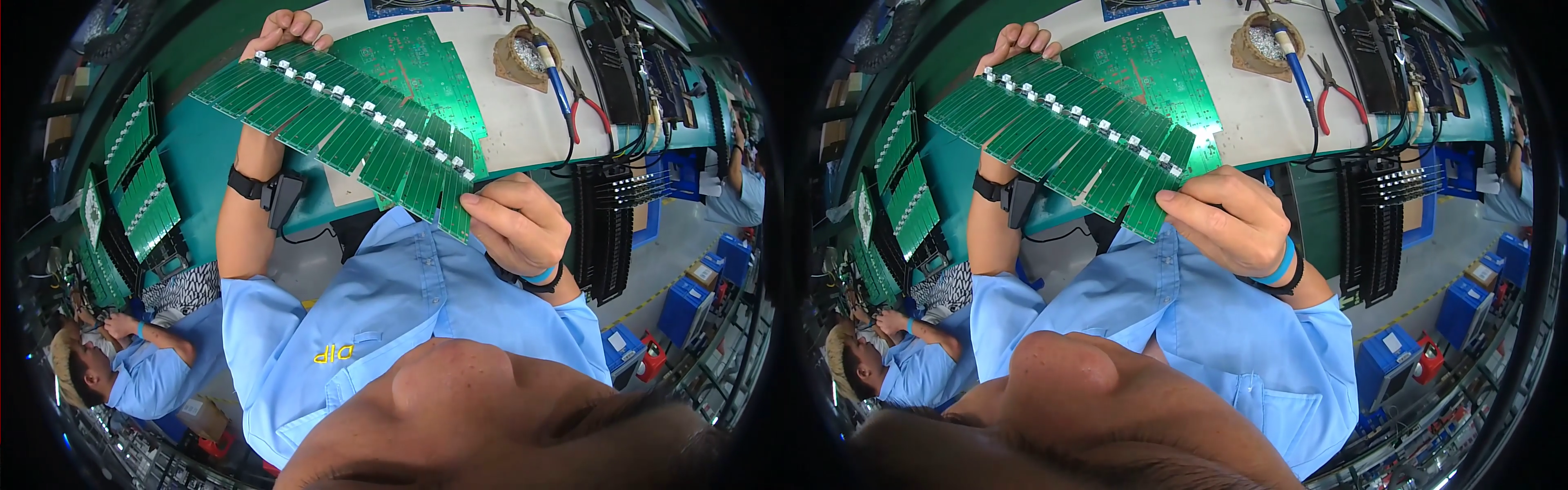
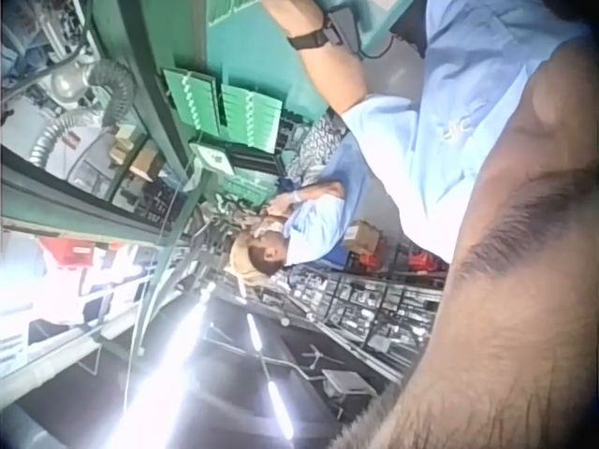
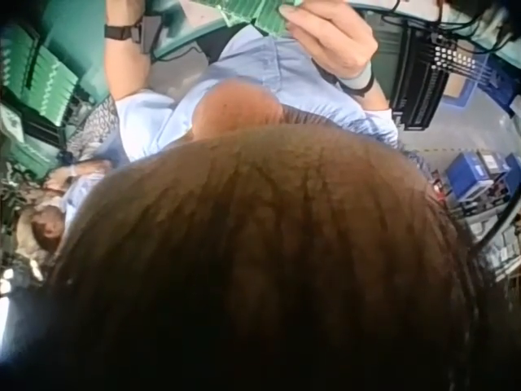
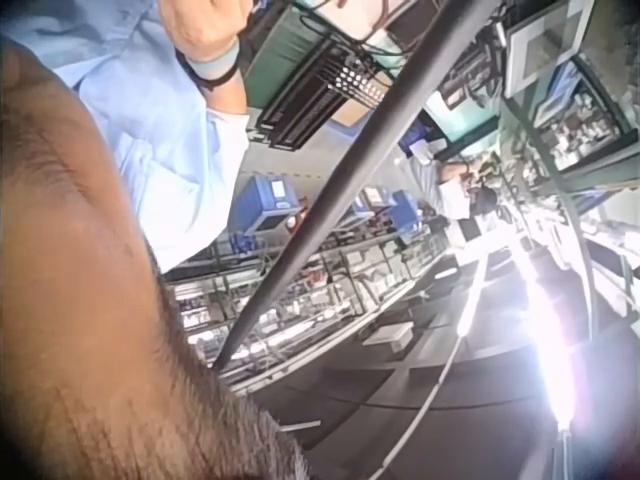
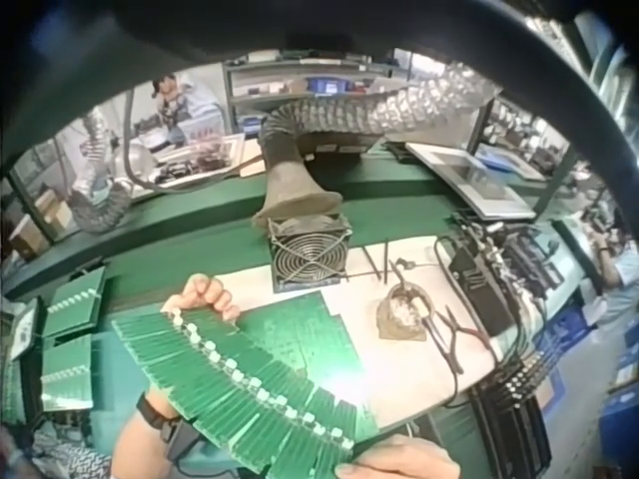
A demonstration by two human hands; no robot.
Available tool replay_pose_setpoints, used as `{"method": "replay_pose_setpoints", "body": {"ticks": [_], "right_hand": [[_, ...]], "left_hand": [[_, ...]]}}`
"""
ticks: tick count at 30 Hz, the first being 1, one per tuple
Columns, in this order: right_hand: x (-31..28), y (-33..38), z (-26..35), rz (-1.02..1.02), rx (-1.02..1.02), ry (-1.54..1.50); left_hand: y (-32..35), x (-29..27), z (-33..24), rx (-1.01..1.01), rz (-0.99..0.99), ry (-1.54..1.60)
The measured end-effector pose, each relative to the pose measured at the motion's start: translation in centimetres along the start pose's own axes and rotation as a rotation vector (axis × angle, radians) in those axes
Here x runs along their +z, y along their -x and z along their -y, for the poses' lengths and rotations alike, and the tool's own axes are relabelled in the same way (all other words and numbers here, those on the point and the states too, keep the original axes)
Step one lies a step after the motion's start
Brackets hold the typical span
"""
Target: Soldering electronic components onto a printed circuit board at a workbench.
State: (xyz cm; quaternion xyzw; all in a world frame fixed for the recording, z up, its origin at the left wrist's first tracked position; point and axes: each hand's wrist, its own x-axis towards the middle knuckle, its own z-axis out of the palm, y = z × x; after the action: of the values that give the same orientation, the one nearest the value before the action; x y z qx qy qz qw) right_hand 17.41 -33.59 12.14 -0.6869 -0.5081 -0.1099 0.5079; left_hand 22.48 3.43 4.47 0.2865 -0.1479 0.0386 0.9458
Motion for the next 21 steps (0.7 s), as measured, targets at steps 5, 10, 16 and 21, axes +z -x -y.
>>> {"method": "replay_pose_setpoints", "body": {"ticks": [5, 10, 16, 21], "right_hand": [[0.0, -0.1, 0.1, 0.0, 0.001, 0.001], [-0.2, -0.2, 0.2, -0.001, -0.009, -0.002], [-0.1, -0.1, 0.2, -0.001, -0.018, -0.012], [-0.2, 0.2, 0.1, 0.006, -0.016, -0.009]], "left_hand": [[0.0, 0.1, 0.1, 0.005, 0.002, 0.004], [-0.1, -0.5, 0.0, -0.004, 0.118, 0.058], [-0.2, 0.1, 0.0, -0.001, 0.116, 0.057], [-0.1, 0.6, 0.1, 0.004, 0.088, 0.059]]}}
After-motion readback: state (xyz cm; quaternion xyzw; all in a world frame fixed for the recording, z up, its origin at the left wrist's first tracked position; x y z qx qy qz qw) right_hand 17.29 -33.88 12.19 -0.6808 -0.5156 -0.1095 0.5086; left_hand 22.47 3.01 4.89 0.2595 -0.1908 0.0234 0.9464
